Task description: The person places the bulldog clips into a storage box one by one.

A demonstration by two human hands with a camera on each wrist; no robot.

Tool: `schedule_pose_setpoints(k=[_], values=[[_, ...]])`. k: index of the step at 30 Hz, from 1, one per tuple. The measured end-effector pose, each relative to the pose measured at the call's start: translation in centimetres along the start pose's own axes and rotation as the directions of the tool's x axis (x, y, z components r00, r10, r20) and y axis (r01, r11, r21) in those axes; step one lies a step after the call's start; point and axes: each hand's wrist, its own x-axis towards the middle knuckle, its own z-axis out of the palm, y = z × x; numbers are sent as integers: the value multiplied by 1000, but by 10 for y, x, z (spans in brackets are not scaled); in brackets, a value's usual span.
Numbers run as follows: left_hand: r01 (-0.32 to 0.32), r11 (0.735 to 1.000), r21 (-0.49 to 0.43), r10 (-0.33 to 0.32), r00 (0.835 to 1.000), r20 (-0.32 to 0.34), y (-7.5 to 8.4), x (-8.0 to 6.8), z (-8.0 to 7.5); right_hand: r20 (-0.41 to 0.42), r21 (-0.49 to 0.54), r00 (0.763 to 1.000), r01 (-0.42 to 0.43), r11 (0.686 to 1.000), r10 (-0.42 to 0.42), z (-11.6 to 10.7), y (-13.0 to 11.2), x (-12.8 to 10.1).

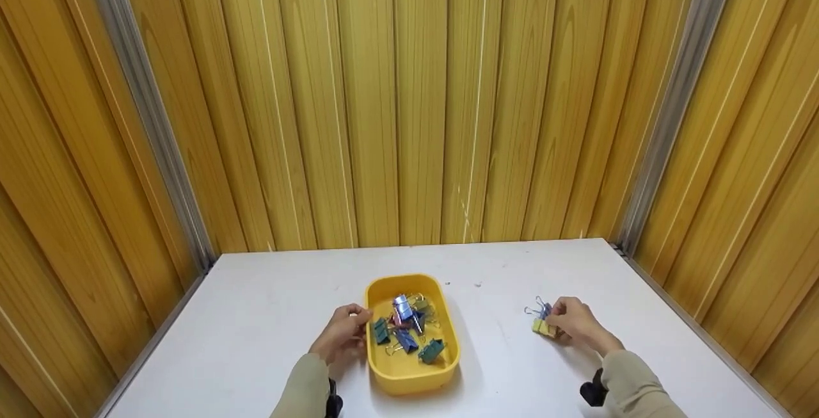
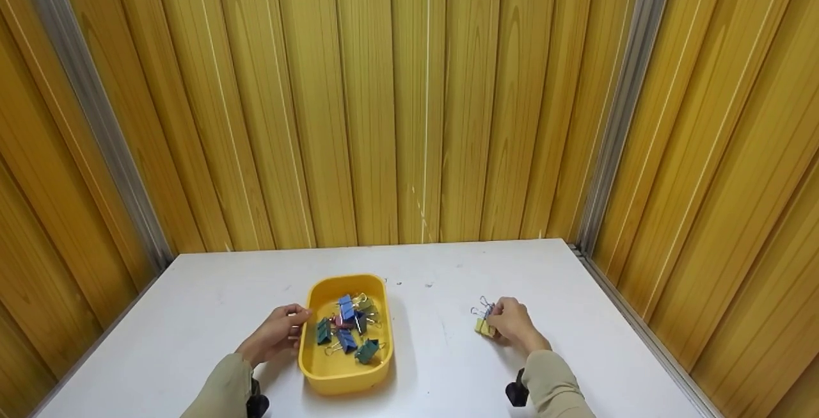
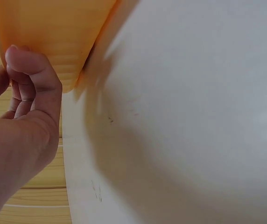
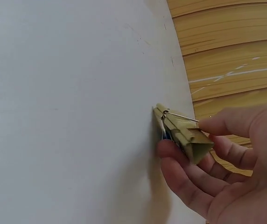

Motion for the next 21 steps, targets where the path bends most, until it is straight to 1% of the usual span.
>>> schedule_pose_setpoints(k=[4, 7, 11, 13, 14, 18, 21], values=[[3, 1000, -6, -3, 1000, -9, 0, 1, -1, 49, -54, 999, 8, 999, -5, -1, -5, -3], [5, 1000, -4, -5, 1000, -15, 0, 3, -1, 33, -130, 999, 40, 991, -36, -2, -9, -1], [17, 1000, 6, -17, 1000, -18, 1, 3, 0, 1, -203, 989, 148, 968, -151, 0, -12, 3], [20, 1000, 11, -20, 1000, -19, 1, 2, 0, 23, -228, 977, 213, 950, -214, 2, -13, 4], [17, 1000, 13, -16, 1000, -18, 1, 1, 0, 43, -242, 972, 235, 941, -232, 3, -14, 4], [8, 1000, 22, -7, 1000, -15, 1, -1, 0, 127, -290, 963, 263, 920, -235, 9, -15, 3], [17, 1000, 19, -17, 1000, -15, 3, -1, 1, 157, -316, 965, 250, 915, -209, 13, -16, 2]])
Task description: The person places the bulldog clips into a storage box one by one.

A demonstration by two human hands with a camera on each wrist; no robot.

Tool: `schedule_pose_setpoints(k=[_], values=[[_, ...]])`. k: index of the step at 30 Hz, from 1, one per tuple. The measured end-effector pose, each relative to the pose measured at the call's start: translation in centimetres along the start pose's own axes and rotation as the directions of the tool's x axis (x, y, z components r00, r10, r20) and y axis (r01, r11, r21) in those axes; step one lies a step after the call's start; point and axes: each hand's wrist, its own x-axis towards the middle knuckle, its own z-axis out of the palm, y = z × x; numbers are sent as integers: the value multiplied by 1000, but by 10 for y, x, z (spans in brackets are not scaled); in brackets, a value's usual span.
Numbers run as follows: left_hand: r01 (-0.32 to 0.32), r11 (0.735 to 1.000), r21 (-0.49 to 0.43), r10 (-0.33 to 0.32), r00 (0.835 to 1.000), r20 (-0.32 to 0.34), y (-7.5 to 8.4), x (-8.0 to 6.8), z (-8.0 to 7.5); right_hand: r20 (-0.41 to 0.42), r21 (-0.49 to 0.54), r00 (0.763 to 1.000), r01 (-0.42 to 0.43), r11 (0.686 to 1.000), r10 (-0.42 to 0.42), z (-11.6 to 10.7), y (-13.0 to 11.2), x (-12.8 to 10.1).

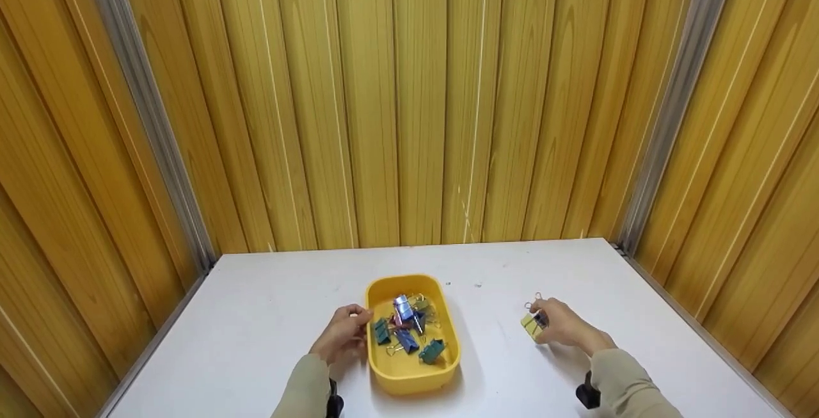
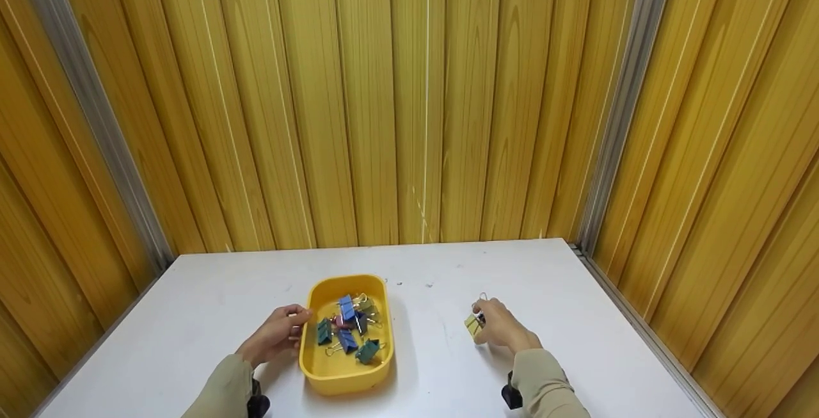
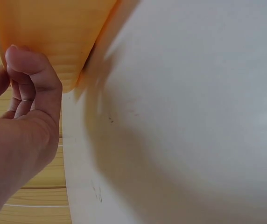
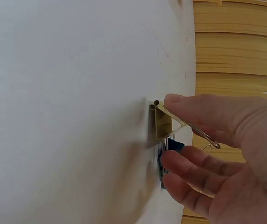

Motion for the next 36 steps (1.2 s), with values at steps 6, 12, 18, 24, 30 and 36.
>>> schedule_pose_setpoints(k=[6, 12, 18, 24, 30, 36], values=[[11, 1000, -4, -11, 1000, -1, 0, 1, 1, 33, -36, 999, -27, 999, 28, 5, -3, -1], [0, 1000, -13, 0, 1000, 4, -2, 1, 0, 26, -16, 999, -30, 999, 31, 4, -5, -1], [16, 1000, -11, -16, 1000, 4, -2, 3, -1, 1, -77, 1000, -30, 997, 30, 2, -6, 0], [51, 999, 1, -51, 999, -15, 0, 3, 0, 19, -63, 999, 42, 997, -41, 6, -3, 2], [50, 999, 2, -50, 999, -15, 0, 2, 1, 43, 3, 996, 77, 997, -77, 11, 1, 3], [30, 1000, -8, -31, 999, -8, 0, 0, 1, 28, 53, 994, 105, 993, -107, 11, 2, 5]])
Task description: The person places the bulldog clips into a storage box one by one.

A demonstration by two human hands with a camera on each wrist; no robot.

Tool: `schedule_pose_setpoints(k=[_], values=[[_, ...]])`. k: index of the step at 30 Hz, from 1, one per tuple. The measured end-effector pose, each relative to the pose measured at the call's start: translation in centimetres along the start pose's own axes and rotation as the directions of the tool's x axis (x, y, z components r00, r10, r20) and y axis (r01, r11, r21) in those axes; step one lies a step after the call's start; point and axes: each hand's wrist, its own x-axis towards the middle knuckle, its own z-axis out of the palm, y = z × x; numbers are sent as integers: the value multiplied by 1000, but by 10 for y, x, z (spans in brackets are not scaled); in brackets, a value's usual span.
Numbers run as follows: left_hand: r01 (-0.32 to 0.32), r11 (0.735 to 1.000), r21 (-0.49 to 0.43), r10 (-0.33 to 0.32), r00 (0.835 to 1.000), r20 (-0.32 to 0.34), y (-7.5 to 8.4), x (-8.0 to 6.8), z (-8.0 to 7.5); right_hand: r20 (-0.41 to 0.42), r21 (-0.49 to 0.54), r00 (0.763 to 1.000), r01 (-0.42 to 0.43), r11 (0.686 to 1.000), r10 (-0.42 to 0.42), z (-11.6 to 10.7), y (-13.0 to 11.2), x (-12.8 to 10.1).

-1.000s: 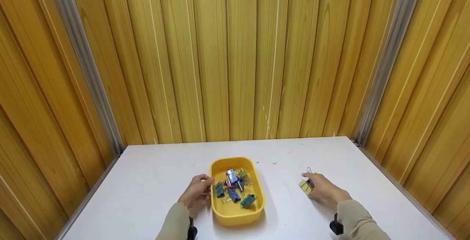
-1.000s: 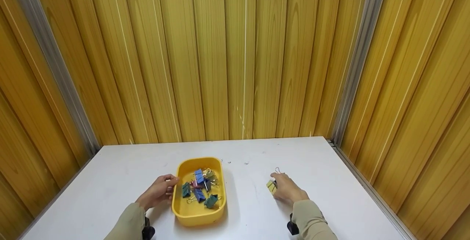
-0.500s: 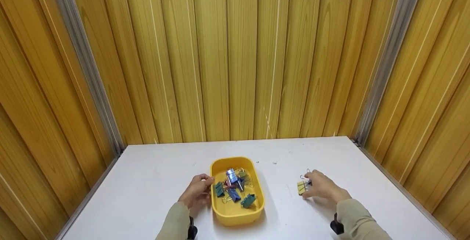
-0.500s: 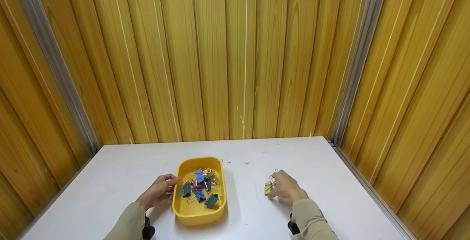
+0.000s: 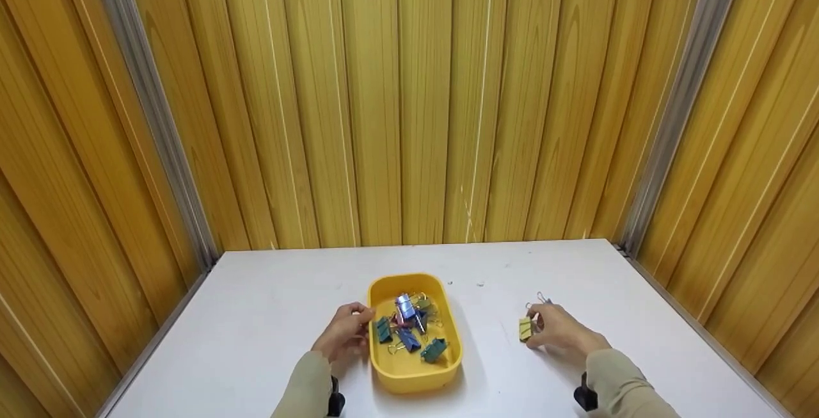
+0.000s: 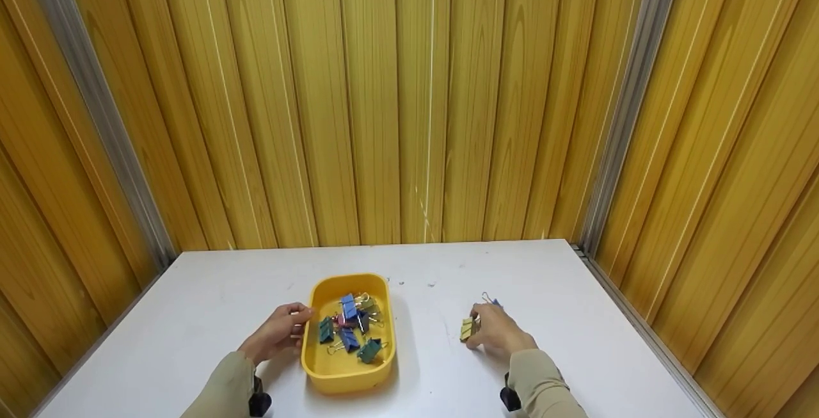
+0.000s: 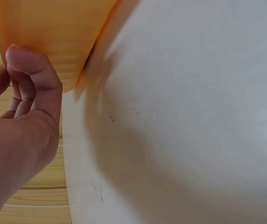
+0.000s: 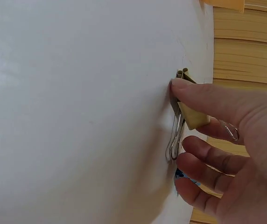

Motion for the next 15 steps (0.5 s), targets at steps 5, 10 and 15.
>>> schedule_pose_setpoints(k=[5, 10, 15], values=[[-33, 999, -14, 33, 999, 20, -1, -1, 0, -24, 16, 999, -23, 1000, 24, -2, -7, 3], [-50, 999, -7, 50, 999, 20, -1, -1, 0, -45, 18, 999, 17, 1000, -17, -7, -18, 9], [-37, 999, -3, 37, 999, 10, -1, 1, 1, -65, 19, 996, 63, 998, -62, -8, -29, 18]])
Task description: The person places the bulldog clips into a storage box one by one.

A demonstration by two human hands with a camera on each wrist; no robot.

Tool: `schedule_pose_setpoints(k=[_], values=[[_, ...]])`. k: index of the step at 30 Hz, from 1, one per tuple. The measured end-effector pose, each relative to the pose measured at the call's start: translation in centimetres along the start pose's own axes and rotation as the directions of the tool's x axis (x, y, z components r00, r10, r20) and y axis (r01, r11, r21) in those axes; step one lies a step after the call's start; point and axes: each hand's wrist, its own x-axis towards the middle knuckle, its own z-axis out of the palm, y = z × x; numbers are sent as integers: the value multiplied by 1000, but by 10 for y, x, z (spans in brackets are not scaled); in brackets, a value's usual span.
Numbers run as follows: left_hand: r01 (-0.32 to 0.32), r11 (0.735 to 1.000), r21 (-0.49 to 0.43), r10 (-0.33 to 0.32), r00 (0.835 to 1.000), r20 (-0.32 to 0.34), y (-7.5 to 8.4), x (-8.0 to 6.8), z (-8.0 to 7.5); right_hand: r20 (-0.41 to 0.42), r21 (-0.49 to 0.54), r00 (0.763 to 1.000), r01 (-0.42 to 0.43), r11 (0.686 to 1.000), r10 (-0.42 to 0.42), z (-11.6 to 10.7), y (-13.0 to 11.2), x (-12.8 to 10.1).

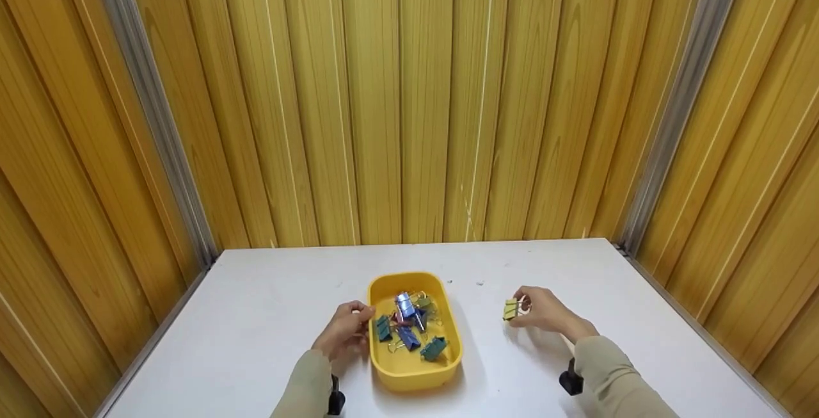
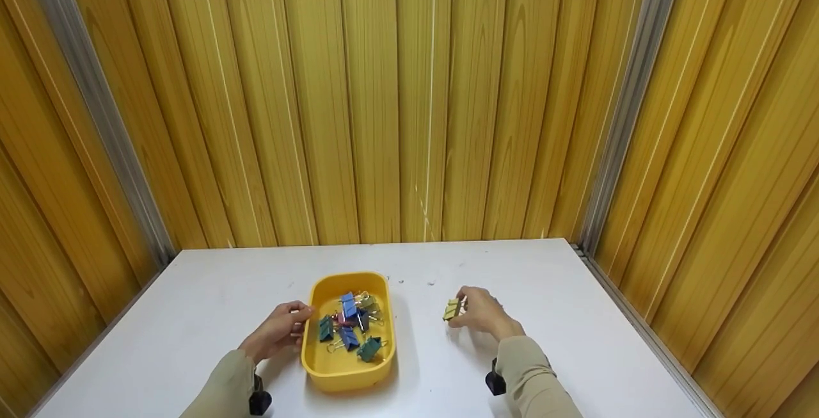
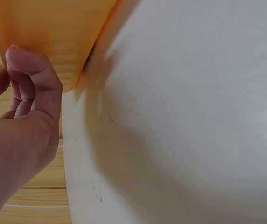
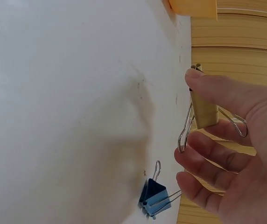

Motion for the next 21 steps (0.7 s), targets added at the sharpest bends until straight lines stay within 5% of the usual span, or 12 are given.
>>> schedule_pose_setpoints(k=[10, 21], values=[[8, 1000, -5, -8, 1000, 0, 1, -2, 0, -32, 35, 999, 10, 999, -9, 5, -26, 25], [-22, 1000, -15, 23, 1000, 17, -1, 0, 0, -57, 52, 987, 152, 987, -149, 23, -66, 42]])
